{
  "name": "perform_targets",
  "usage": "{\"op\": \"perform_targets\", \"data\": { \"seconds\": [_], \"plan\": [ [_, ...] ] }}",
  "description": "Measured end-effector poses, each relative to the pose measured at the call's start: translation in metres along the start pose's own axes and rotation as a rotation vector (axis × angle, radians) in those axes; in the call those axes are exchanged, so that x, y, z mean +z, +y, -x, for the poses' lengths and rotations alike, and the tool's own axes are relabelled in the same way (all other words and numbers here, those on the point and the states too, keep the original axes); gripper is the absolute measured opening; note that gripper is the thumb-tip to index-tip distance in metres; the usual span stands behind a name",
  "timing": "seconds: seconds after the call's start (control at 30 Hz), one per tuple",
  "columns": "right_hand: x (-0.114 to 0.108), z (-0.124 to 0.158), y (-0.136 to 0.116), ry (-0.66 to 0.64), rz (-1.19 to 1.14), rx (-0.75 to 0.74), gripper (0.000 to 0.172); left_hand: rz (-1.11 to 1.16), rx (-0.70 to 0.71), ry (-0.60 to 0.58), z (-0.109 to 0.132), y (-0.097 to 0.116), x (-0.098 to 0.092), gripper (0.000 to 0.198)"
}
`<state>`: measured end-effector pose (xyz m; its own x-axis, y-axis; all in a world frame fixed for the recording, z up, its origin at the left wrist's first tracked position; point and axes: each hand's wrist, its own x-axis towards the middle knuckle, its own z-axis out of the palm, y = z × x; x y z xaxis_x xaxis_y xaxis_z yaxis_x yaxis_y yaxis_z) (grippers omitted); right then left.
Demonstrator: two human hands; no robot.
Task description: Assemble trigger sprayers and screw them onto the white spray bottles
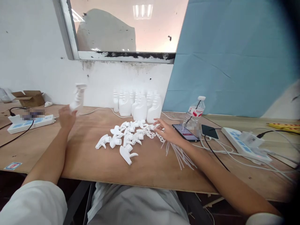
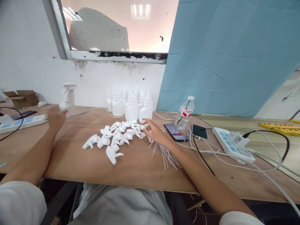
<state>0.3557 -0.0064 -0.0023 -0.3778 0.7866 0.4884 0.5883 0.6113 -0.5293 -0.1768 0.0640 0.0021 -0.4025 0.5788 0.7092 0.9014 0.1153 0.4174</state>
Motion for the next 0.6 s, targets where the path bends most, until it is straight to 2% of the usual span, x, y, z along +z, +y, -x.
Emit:
{"op": "perform_targets", "data": {
  "seconds": [0.1,0.2,0.33,0.47,0.53,0.6],
  "plan": [
    [0.004,0.003,0.005,-0.029,0.213,-0.094,0.039,-0.069,-0.274,0.020,0.003,-0.043,-0.004,0.050],
    [0.008,0.005,0.011,-0.053,0.305,-0.172,0.041,-0.081,-0.388,0.035,0.004,-0.060,-0.005,0.060],
    [0.015,0.007,0.018,-0.060,0.348,-0.217,0.041,-0.071,-0.454,0.013,-0.001,-0.064,0.000,0.068],
    [0.017,0.008,0.019,-0.046,0.370,-0.235,0.036,-0.027,-0.479,-0.039,-0.003,-0.065,0.002,0.087],
    [0.015,0.007,0.019,-0.034,0.375,-0.232,0.032,0.011,-0.476,-0.039,0.000,-0.064,0.001,0.089],
    [0.013,0.006,0.020,-0.025,0.390,-0.225,0.027,0.077,-0.391,0.018,0.005,-0.061,-0.002,0.087]
  ]
}}
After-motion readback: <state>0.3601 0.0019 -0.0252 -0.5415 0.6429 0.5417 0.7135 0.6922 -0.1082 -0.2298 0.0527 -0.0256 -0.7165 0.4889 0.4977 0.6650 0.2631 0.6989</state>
